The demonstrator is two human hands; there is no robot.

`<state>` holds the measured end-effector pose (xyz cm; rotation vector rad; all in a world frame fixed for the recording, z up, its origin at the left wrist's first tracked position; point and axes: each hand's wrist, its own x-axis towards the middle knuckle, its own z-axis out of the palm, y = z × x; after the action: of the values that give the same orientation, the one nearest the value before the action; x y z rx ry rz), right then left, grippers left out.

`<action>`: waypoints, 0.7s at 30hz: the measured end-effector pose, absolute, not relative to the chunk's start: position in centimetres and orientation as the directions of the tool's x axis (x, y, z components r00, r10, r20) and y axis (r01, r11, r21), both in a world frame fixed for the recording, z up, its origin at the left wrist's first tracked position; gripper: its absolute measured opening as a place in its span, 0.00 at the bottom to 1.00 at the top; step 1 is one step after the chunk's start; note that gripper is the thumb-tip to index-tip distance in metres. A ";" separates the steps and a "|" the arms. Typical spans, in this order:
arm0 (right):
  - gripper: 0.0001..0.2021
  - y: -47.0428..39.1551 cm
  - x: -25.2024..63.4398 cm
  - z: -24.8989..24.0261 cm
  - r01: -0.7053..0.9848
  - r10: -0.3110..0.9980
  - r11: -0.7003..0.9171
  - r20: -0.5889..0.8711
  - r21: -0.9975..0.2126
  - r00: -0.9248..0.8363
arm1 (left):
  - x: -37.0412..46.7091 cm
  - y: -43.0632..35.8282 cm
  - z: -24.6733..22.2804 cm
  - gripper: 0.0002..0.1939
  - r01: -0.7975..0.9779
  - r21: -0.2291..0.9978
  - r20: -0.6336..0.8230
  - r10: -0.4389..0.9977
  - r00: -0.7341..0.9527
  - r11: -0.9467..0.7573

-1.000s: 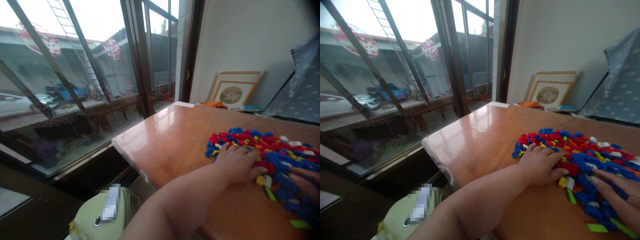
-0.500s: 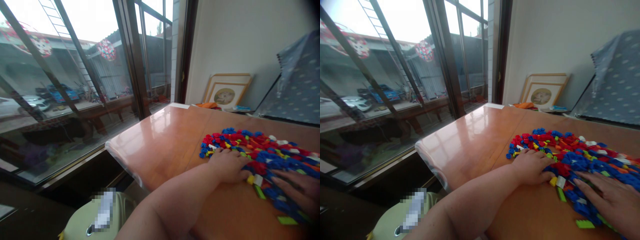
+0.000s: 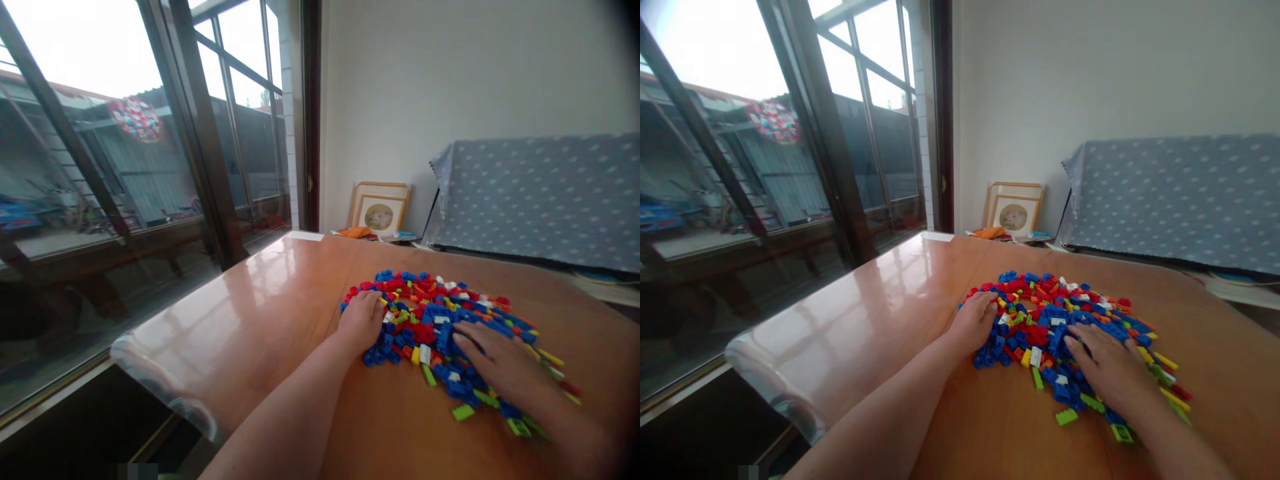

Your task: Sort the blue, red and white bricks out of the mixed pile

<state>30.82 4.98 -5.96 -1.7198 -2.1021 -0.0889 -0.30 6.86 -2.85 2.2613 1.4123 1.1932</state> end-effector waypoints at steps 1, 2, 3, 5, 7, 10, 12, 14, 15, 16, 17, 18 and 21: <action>0.24 4.7 30.3 -5.8 0.943 0.933 0.251 0.313 -0.218 -0.176 | -0.3 7.1 -3.0 0.19 0.622 0.584 0.520 0.829 0.206 -0.522; 0.24 4.4 29.8 -5.6 0.932 0.940 0.277 0.267 -0.232 -0.213 | -0.3 7.2 -3.2 0.19 0.592 0.604 0.523 0.826 0.210 -0.533; 0.24 4.1 29.3 -5.3 0.918 0.940 0.302 0.238 -0.256 -0.243 | -0.3 7.4 -3.3 0.19 0.562 0.622 0.527 0.822 0.214 -0.545; 0.24 3.7 28.7 -4.5 0.887 0.932 0.341 0.236 -0.311 -0.275 | -0.2 7.6 -3.4 0.19 0.503 0.655 0.540 0.815 0.210 -0.564; 0.24 3.5 28.5 -3.7 0.871 0.926 0.345 0.276 -0.351 -0.256 | -0.2 7.8 -3.3 0.19 0.463 0.682 0.549 0.815 0.186 -0.565; 0.23 3.4 29.1 -2.7 0.870 0.930 0.291 0.331 -0.398 -0.159 | -0.5 7.8 -3.0 0.19 0.480 0.698 0.538 0.832 0.137 -0.531; 0.22 3.4 29.6 -2.3 0.872 0.939 0.246 0.329 -0.424 -0.105 | -0.8 7.7 -2.8 0.19 0.524 0.694 0.519 0.847 0.113 -0.495; 0.22 3.4 30.1 -2.0 0.878 0.944 0.212 0.322 -0.428 -0.071 | -1.0 7.4 -2.4 0.18 0.570 0.678 0.492 0.863 0.118 -0.464; 0.22 3.4 30.3 -1.9 0.881 0.943 0.199 0.328 -0.429 -0.054 | -1.0 7.1 -2.2 0.18 0.596 0.662 0.475 0.869 0.137 -0.455; 0.21 3.4 30.5 -1.8 0.883 0.941 0.189 0.337 -0.430 -0.037 | -1.1 6.9 -1.9 0.17 0.624 0.638 0.457 0.874 0.164 -0.451; 0.21 3.4 30.6 -1.6 0.883 0.939 0.180 0.343 -0.434 -0.023 | -1.1 6.6 -1.5 0.17 0.654 0.608 0.438 0.877 0.198 -0.451; 0.22 3.3 30.7 -1.5 0.881 0.939 0.169 0.344 -0.442 -0.007 | -1.2 6.2 -1.2 0.17 0.682 0.573 0.420 0.877 0.233 -0.455; 0.23 3.1 30.5 -1.1 0.863 0.946 0.157 0.325 -0.481 0.009 | -1.3 5.1 -0.2 0.25 0.733 0.469 0.365 0.864 0.347 -0.492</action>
<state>30.52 3.12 -1.10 -1.7165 -1.8621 0.1857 -1.35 5.15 -0.17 2.3863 1.4423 0.8577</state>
